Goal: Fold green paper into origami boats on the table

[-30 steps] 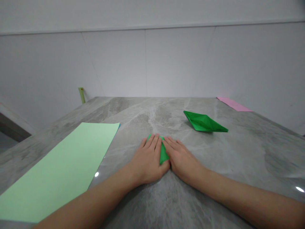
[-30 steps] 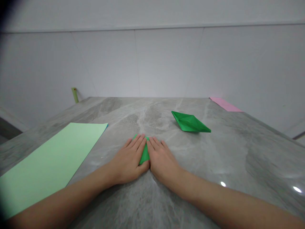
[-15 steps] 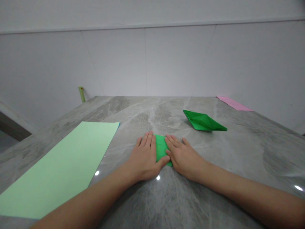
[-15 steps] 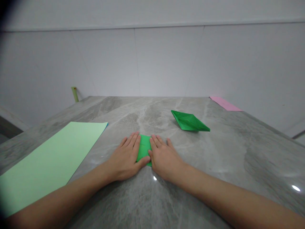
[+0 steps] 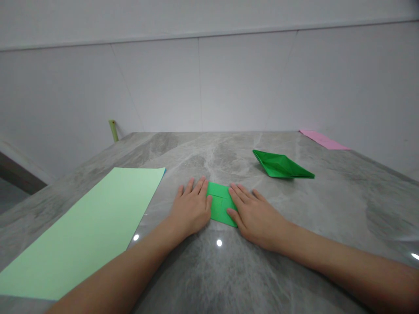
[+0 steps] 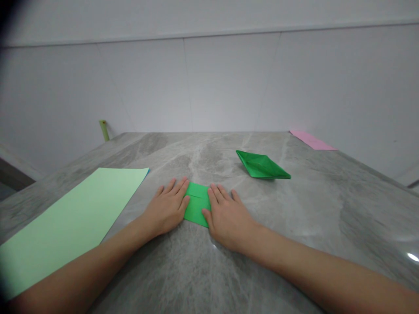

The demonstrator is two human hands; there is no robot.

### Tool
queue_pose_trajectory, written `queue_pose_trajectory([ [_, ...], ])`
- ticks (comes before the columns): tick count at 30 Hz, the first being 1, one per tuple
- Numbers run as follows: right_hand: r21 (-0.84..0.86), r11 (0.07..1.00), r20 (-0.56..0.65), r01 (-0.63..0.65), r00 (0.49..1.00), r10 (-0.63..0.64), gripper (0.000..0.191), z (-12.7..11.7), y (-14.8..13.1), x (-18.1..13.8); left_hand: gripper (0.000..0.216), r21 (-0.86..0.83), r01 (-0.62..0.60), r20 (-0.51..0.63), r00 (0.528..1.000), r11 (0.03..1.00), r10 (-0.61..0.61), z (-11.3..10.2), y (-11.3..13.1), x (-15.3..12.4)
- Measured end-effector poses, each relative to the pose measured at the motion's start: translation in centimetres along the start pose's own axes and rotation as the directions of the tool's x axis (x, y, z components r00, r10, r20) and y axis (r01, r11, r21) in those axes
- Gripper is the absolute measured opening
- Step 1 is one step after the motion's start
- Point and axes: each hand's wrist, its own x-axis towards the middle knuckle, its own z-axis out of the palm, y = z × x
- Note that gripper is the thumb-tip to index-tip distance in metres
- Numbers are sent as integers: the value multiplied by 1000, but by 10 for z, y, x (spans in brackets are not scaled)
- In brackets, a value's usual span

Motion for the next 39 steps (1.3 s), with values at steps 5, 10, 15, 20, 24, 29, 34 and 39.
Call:
queue_pose_trajectory([
  [5,-36,999,27,-5,1000,6,59,-1,-3,0,53,10,10,-56,998,1000,-10,-3,-4,2],
  [10,-50,999,14,6,1000,-6,59,-1,-4,0,39,-52,80,-183,979,995,-88,-6,-17,11],
  [15,-70,998,30,11,999,-9,59,-2,-4,0,34,-186,-102,-272,961,977,48,-6,-20,18],
  [20,-78,997,46,14,999,-10,59,-3,-4,-1,35,-228,-231,-115,971,946,209,-8,-11,13],
  [24,-89,996,43,13,999,-10,59,-3,-5,-1,39,-215,-143,-20,990,966,142,-13,-12,12],
  [29,-93,996,18,17,1000,-15,59,-1,-5,-1,45,-211,-219,34,972,952,232,-19,-18,11],
  [34,-81,997,34,11,999,-8,59,-2,-5,0,54,-136,-431,55,896,892,441,-17,-18,6],
  [39,-75,997,24,14,1000,-12,58,-2,-5,-1,58,-92,-413,77,904,906,420,-18,-15,5],
])
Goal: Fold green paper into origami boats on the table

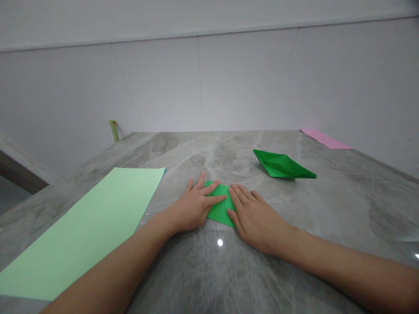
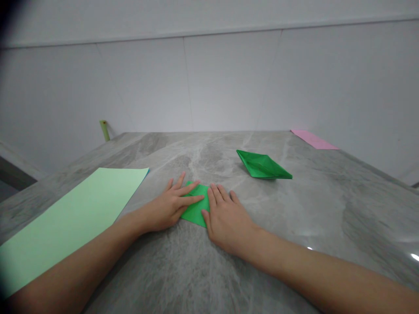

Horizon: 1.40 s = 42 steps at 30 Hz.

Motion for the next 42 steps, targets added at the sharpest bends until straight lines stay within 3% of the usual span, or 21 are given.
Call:
queue_pose_trajectory([
  [10,-28,1000,8,5,1000,-5,59,1,0,1,60,81,44,10,999,996,-45,-13,5,-2],
  [21,-52,999,25,15,1000,-14,59,0,1,1,26,67,49,9,999,997,-50,-23,-1,0],
  [35,-79,997,65,6,998,-1,59,-5,-1,1,24,47,180,165,969,983,-185,-52,-1,-20],
  [40,-78,997,45,10,999,-6,59,-3,-1,2,23,5,203,166,965,979,-201,-54,-8,-25],
  [42,-75,997,34,15,999,-12,60,-1,0,2,23,6,187,115,976,982,-186,-48,-12,-22],
])
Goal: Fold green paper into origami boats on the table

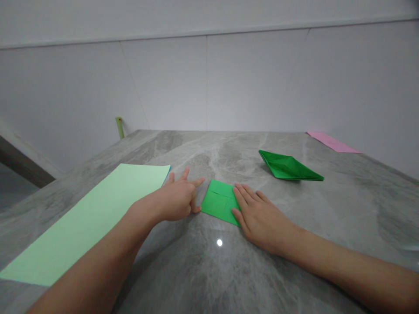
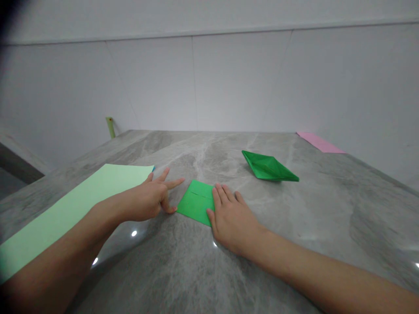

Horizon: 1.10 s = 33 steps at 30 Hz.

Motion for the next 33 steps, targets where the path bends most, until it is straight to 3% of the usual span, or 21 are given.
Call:
queue_pose_trajectory([
  [2,-2,1000,-9,6,1000,-6,60,2,1,0,24,33,-34,-143,989,999,38,9,-2,8],
  [5,-6,1000,-24,9,1000,-9,60,3,1,0,35,-43,-132,-365,925,990,108,26,-5,24],
  [7,5,1000,-33,8,999,-8,59,4,2,0,41,-113,-126,-441,895,986,64,36,-8,31],
  [10,30,1000,-39,6,999,-5,59,4,2,0,42,-158,-29,-332,943,987,-25,47,-14,35],
  [14,25,1000,-29,-3,1000,4,60,4,1,-1,48,-127,-7,-168,986,992,-15,50,-21,34],
  [22,45,999,-50,7,999,-5,59,3,1,-1,73,-152,-15,-158,987,988,-10,43,-34,33],
  [26,47,999,-73,11,997,-7,59,6,2,-1,71,-156,-43,-198,980,987,11,41,-38,33],
  [33,26,1000,-13,4,1000,-4,59,2,1,0,59,-187,-122,-206,975,975,82,31,-32,29],
])
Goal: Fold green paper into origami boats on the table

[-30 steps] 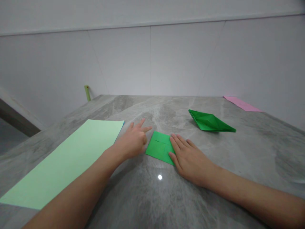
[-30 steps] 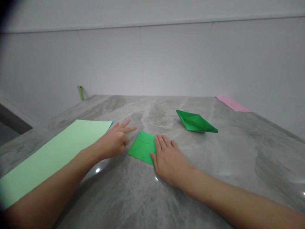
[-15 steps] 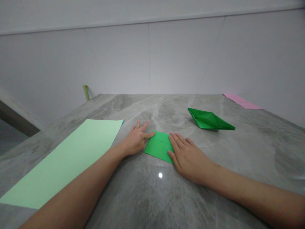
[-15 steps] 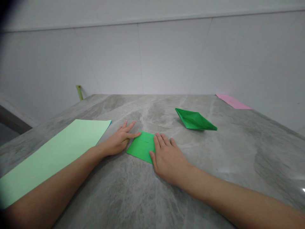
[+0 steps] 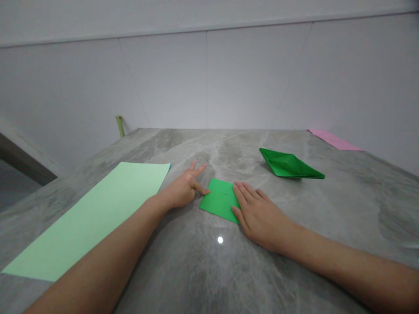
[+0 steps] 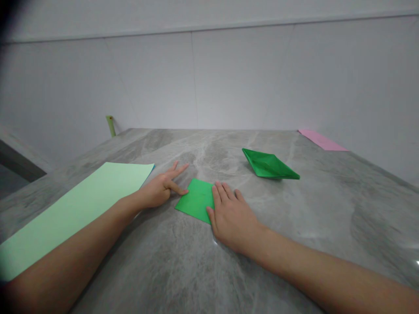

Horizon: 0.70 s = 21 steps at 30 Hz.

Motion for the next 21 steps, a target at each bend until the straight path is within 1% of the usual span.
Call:
queue_pose_trajectory([
  [9,0,1000,-24,7,1000,-7,59,0,-1,0,52,-29,-80,9,997,996,80,-6,0,-2],
  [13,0,1000,-32,2,999,-2,58,1,0,-1,50,-83,-105,49,993,991,109,-9,2,-5],
  [17,9,1000,-46,8,999,-7,59,3,1,-1,42,-146,-165,74,981,975,177,-10,1,-6],
  [21,-9,1000,-28,11,1000,-11,59,3,0,0,43,-186,-201,89,971,962,220,-10,-1,-7],
])
